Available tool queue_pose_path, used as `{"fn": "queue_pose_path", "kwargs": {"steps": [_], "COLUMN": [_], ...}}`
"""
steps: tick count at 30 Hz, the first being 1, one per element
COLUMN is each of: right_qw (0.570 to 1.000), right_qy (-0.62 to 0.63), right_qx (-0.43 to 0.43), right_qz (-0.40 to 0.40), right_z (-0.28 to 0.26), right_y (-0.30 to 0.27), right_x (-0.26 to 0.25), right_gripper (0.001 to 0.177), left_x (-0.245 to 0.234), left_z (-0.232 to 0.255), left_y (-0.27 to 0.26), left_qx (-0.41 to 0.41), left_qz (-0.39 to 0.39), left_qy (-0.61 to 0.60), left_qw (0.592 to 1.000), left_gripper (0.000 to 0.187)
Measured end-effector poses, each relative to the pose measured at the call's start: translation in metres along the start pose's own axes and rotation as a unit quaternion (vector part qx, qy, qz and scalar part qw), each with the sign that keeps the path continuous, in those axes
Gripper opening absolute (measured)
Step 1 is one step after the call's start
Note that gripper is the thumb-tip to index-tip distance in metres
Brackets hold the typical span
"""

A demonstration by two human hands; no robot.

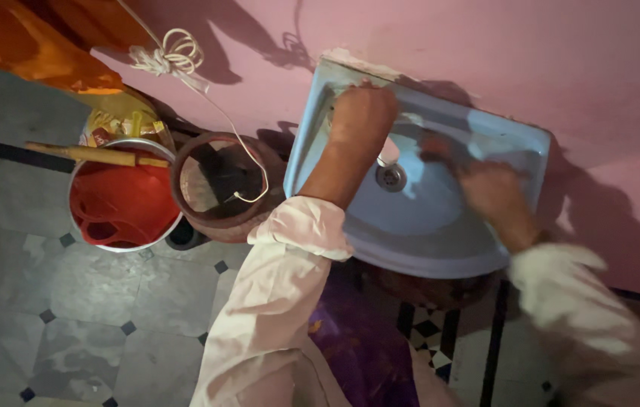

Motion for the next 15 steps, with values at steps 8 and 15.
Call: {"fn": "queue_pose_path", "kwargs": {"steps": [8, 15], "right_qw": [0.97, 0.974], "right_qy": [0.179, 0.189], "right_qx": [0.087, -0.03], "right_qz": [-0.136, -0.12], "right_z": [0.023, -0.037], "right_y": [-0.004, 0.067], "right_x": [0.004, 0.002], "right_gripper": [0.044, 0.04], "left_x": [-0.009, -0.016], "left_z": [-0.001, -0.007], "left_y": [0.003, 0.001], "left_qx": [0.025, 0.039], "left_qz": [0.009, -0.081], "left_qy": [-0.023, -0.03], "left_qw": [0.999, 0.996], "left_gripper": [0.005, 0.022]}}
Point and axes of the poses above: each hand's wrist, its own y-axis towards the middle knuckle, its own x-axis out of the palm, z = x × y, the point moved 3 cm from there along y, towards the middle knuckle, and after that the axes turned 1 degree about y, right-handed, at the moved point
